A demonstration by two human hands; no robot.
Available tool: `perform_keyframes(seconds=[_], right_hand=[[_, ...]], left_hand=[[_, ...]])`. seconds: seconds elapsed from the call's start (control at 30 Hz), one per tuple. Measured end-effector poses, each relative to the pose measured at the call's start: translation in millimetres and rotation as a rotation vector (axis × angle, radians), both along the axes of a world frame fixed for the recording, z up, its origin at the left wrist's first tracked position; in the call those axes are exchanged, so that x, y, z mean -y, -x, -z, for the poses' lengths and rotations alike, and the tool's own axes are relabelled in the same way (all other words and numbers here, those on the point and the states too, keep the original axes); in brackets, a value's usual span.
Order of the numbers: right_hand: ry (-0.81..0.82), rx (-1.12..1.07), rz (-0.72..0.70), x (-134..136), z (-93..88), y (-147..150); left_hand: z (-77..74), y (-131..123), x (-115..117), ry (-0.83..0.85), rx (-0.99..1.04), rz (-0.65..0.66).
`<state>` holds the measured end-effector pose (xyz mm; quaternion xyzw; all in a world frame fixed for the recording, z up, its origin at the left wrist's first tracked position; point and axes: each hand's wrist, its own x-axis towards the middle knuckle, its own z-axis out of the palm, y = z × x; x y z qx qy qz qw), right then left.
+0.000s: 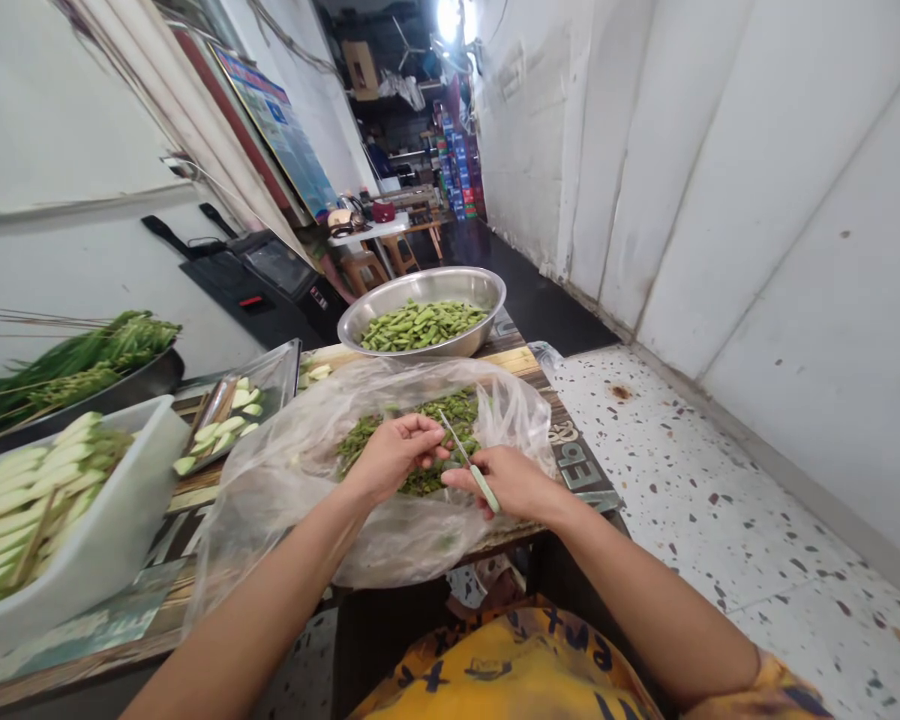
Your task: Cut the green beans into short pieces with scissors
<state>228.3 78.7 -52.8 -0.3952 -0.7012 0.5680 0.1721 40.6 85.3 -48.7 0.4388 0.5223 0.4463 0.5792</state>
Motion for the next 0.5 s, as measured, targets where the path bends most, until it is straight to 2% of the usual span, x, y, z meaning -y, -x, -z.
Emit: perform_keyframes(seconds=[0.13, 0.2, 0.27, 0.4, 0.5], right_hand=[[-0.036, 0.002, 0.02, -2, 11.3, 3], [-0.002, -0.02, 0.043, -3, 15.3, 2], [0.052, -0.048, 0.07, -4, 15.7, 0], [0.165, -0.112, 0.159, -5, 8.9, -8], [0.185, -0.16, 0.184, -3, 5.0, -13]], left_hand=[[-0.1, 6, 3, 0.054, -0.02, 0.053], [-2.7, 10, 3, 0.097, -0.047, 0.073], [-7.5, 13, -1, 0.128, -0.061, 0.038], [-18.3, 13, -21, 0.19, 0.05, -0.065], [-16.2, 9, -44, 0.231, 0.058, -0.055]])
